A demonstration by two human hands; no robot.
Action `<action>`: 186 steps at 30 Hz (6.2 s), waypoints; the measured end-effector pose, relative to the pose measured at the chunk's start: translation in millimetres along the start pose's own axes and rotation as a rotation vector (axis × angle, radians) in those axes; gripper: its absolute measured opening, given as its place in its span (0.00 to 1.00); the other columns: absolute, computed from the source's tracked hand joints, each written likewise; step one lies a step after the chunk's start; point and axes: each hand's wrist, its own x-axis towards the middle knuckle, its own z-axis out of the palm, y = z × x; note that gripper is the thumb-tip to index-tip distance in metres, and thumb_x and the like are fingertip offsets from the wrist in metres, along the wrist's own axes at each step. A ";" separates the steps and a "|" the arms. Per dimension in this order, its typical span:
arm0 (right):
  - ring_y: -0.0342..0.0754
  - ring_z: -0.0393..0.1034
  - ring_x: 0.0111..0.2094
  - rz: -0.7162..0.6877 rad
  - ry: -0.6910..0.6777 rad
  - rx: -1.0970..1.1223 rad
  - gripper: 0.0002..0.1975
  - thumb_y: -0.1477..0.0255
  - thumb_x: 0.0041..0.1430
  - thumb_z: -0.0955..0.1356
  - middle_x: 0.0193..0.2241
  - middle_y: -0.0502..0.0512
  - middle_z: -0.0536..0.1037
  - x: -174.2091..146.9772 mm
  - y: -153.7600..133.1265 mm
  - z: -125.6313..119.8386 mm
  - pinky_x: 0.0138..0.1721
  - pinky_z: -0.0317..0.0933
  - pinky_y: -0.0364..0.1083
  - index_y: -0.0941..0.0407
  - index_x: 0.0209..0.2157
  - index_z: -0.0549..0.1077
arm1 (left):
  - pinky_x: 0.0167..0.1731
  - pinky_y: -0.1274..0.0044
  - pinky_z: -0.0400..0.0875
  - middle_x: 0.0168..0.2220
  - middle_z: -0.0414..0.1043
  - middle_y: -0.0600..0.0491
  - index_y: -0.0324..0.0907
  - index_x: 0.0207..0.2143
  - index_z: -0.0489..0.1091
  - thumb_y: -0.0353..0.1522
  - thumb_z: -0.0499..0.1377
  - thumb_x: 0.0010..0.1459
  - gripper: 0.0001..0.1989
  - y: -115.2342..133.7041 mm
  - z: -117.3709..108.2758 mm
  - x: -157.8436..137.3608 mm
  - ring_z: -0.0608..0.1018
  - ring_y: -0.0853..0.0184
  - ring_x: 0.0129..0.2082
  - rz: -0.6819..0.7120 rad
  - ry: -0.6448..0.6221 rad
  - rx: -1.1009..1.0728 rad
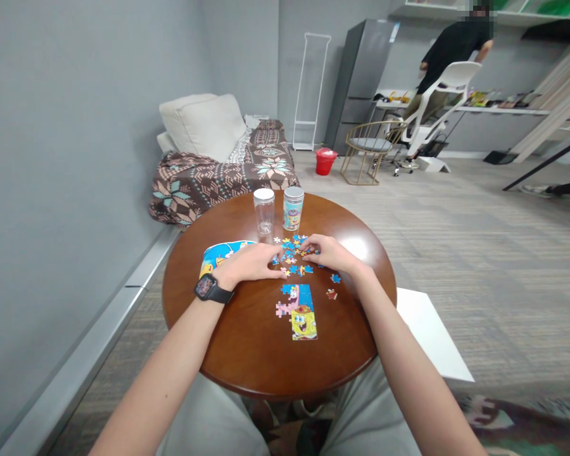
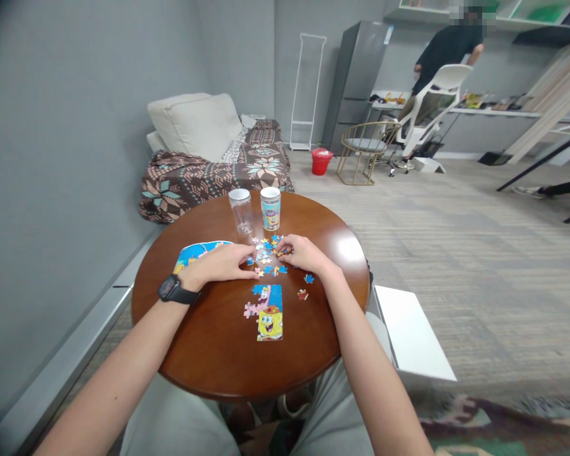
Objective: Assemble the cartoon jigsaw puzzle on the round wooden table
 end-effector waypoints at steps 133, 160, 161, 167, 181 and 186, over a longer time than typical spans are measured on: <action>0.42 0.64 0.27 -0.013 -0.112 0.015 0.08 0.79 0.47 0.70 0.26 0.49 0.72 -1.7 -19.8 -2.6 0.30 0.59 0.41 0.58 0.32 0.76 | 0.37 0.75 0.63 0.40 0.71 0.52 0.43 0.39 0.68 0.32 0.54 0.54 0.09 -9.5 14.4 3.1 0.72 0.65 0.37 0.069 0.009 -0.097; 0.43 0.69 0.28 0.000 -0.098 0.017 0.10 0.80 0.53 0.65 0.28 0.51 0.78 -2.5 -22.0 -4.2 0.32 0.60 0.41 0.57 0.33 0.77 | 0.34 0.77 0.63 0.36 0.71 0.52 0.41 0.34 0.70 0.35 0.56 0.58 0.07 -9.4 7.7 1.3 0.72 0.67 0.33 0.097 0.022 -0.128; 0.43 0.69 0.28 -0.011 -0.097 0.015 0.10 0.81 0.52 0.65 0.28 0.51 0.78 -2.3 -20.5 -3.4 0.32 0.61 0.42 0.57 0.33 0.77 | 0.33 0.77 0.63 0.35 0.71 0.53 0.41 0.34 0.70 0.35 0.56 0.58 0.07 -9.7 7.7 1.5 0.72 0.68 0.33 0.103 0.020 -0.132; 0.43 0.69 0.31 -0.098 -0.055 0.011 0.11 0.83 0.48 0.66 0.32 0.52 0.75 -0.7 -12.5 0.4 0.34 0.62 0.42 0.57 0.31 0.77 | 0.32 0.78 0.63 0.34 0.71 0.54 0.41 0.34 0.70 0.28 0.56 0.53 0.06 -8.7 7.7 1.5 0.71 0.69 0.31 0.096 0.011 -0.124; 0.43 0.67 0.29 -0.061 -0.106 -0.018 0.10 0.81 0.48 0.68 0.29 0.51 0.76 -2.6 -18.6 -2.2 0.33 0.61 0.42 0.58 0.33 0.77 | 0.31 0.77 0.61 0.32 0.69 0.55 0.42 0.31 0.67 0.32 0.56 0.53 0.03 -7.0 7.0 0.5 0.69 0.69 0.28 0.064 0.023 -0.177; 0.43 0.67 0.29 -0.051 -0.116 -0.041 0.11 0.82 0.47 0.67 0.29 0.51 0.77 -3.0 -18.7 -1.5 0.34 0.61 0.42 0.57 0.32 0.77 | 0.29 0.77 0.59 0.31 0.68 0.55 0.42 0.29 0.65 0.30 0.55 0.52 0.01 -4.5 5.2 -0.4 0.68 0.70 0.27 0.041 0.035 -0.167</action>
